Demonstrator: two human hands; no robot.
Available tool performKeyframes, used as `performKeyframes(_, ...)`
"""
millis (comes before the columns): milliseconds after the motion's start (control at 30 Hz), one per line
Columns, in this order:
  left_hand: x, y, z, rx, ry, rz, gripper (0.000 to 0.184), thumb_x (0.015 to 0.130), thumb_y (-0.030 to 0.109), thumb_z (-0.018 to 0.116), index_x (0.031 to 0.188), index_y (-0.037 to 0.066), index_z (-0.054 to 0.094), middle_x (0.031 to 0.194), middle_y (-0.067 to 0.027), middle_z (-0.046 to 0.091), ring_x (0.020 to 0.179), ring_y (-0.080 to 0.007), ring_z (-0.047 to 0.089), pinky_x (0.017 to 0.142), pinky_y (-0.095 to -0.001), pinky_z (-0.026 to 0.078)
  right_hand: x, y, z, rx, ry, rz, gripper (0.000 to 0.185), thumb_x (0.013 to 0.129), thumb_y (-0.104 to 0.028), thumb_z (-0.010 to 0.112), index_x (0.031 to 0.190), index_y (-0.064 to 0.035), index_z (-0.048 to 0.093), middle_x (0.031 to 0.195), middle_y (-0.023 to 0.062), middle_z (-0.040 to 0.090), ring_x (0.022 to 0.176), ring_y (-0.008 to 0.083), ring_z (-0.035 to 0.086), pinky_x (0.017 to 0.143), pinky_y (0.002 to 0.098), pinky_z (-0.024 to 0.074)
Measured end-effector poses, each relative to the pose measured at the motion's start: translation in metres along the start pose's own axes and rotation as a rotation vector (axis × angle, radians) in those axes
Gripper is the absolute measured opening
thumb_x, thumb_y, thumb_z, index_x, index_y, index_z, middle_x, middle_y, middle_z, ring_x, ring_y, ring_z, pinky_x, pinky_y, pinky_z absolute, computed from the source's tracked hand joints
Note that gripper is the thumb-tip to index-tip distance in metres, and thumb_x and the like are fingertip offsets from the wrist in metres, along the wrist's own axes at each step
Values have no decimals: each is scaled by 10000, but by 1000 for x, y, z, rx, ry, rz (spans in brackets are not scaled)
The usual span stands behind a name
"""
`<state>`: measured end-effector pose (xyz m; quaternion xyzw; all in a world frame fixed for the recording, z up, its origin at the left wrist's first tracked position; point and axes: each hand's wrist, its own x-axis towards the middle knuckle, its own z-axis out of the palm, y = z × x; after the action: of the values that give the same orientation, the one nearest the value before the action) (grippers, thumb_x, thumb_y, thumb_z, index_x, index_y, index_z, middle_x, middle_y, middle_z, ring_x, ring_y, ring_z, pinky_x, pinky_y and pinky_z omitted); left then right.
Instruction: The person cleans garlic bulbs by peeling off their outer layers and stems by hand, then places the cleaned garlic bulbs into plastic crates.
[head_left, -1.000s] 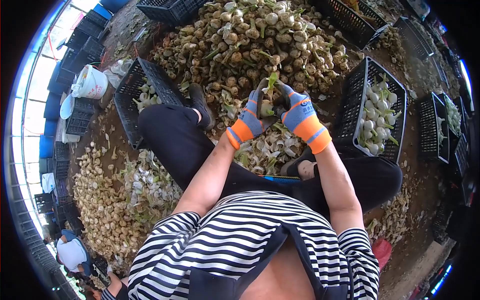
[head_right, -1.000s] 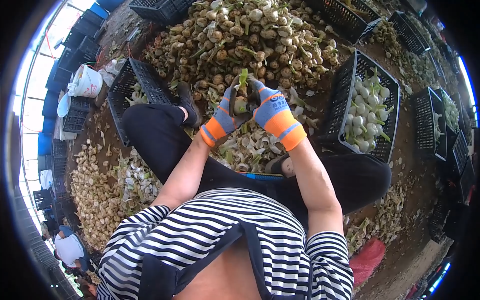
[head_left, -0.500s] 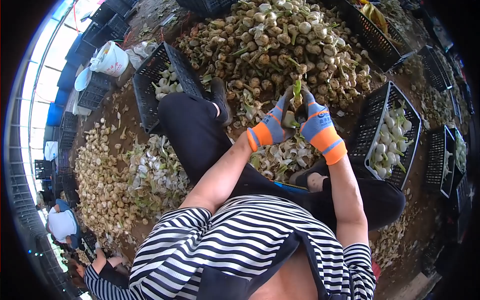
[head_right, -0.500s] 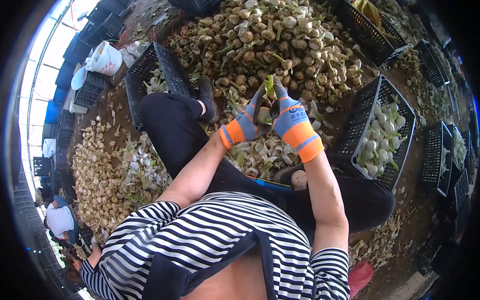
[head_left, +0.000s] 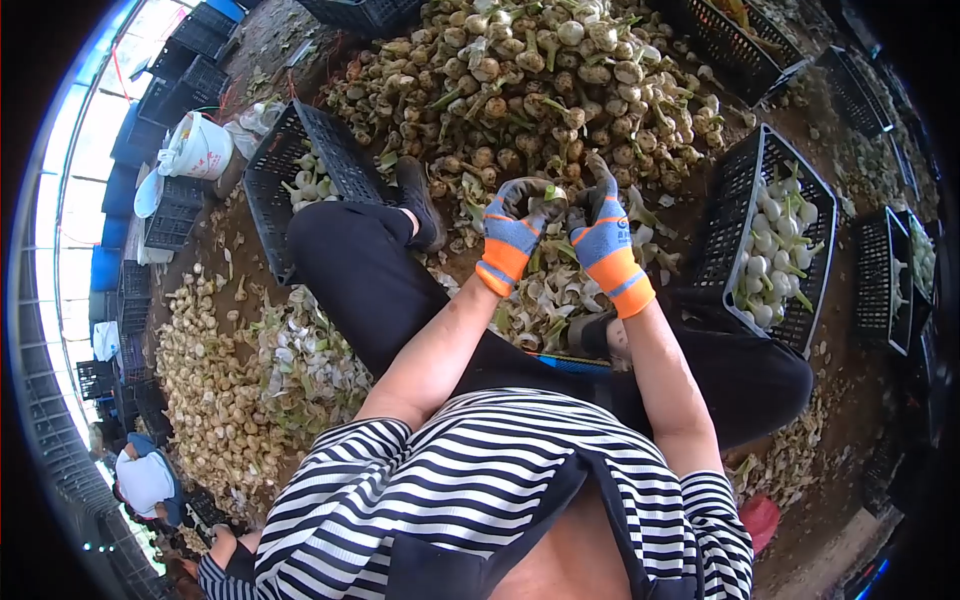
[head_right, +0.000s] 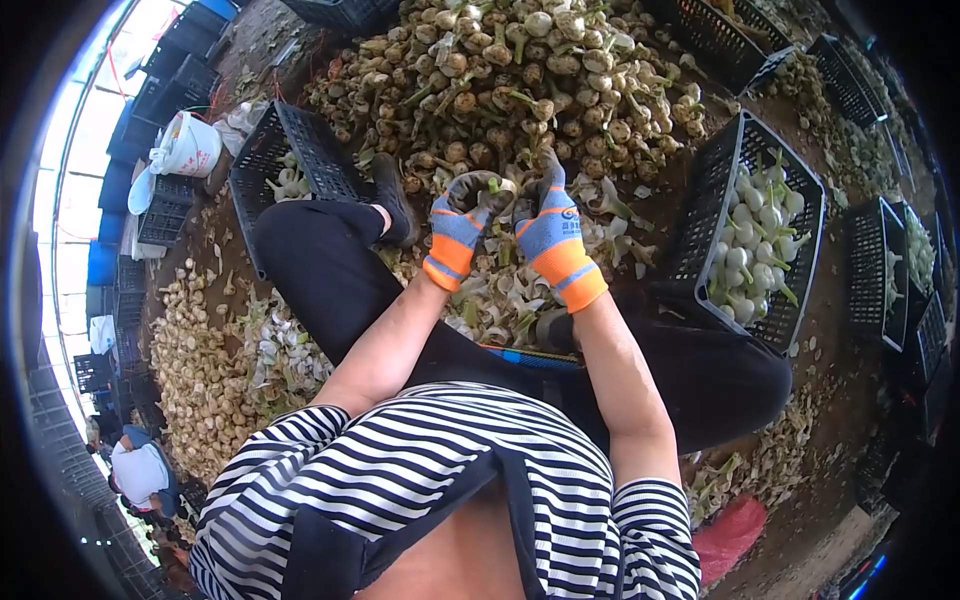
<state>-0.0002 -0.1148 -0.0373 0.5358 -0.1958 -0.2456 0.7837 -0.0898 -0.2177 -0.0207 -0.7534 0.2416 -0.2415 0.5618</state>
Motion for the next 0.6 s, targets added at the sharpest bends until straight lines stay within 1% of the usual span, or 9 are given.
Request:
performKeyframes(67,-2,2,4,-102,45,-85,219,768,-9,639,981,-2,588,932,-72,631,827,-135,594,772,-268,497,4,4,-5,-69,25,17,736,710,35,544,1362,-90,226,819,67,557,727,171,538,689,265,442)
performKeyframes(133,-3,16,8,-242,4,-59,236,813,59,615,1039,2,581,979,-74,624,860,-151,601,788,-277,496,20,53,-9,-243,65,134,677,727,7,530,1344,-95,274,861,127,589,741,247,583,682,328,460)
performKeyframes(200,-1,29,11,-433,-19,-101,248,832,103,605,1060,10,579,1001,-73,620,876,-158,604,789,-280,497,16,63,-27,-202,175,63,652,725,2,542,1327,-99,313,890,138,598,777,264,596,719,328,470)
performKeyframes(233,1,29,11,-420,19,-90,250,845,131,591,1068,20,578,1041,-74,608,897,-162,603,790,-282,500,17,73,-37,-427,220,72,600,697,-19,619,1260,-91,423,927,150,606,815,270,602,765,323,473)
performKeyframes(333,4,17,0,-431,-3,-158,247,847,124,589,1073,26,579,1039,-75,606,891,-157,602,794,-273,498,20,80,-41,-502,72,186,519,676,-24,676,1168,-59,514,982,157,609,847,250,607,784,312,477)
performKeyframes(400,5,12,1,-272,11,-121,244,826,83,608,1059,15,583,1015,-80,611,875,-145,598,791,-260,496,17,55,-19,335,19,199,436,719,54,631,1137,-13,525,896,78,609,830,147,585,759,255,479)
performKeyframes(467,6,0,4,-84,22,-13,241,812,55,618,1046,5,585,988,-83,618,863,-137,596,784,-254,497,12,4,-6,533,40,141,496,725,88,604,1191,-28,480,832,47,594,795,114,566,726,227,468)
performKeyframes(500,7,-1,4,-165,46,-95,235,795,29,630,1022,-9,587,980,-87,619,867,-135,592,782,-253,497,12,-1,-2,428,42,104,516,727,94,593,1209,-34,463,821,45,595,781,107,562,712,218,462)
performKeyframes(600,9,1,9,146,41,81,244,784,16,639,1016,-13,573,979,-89,622,875,-136,594,796,-261,495,15,-2,-3,209,18,78,551,733,93,579,1246,-34,421,869,59,599,784,90,549,706,215,449)
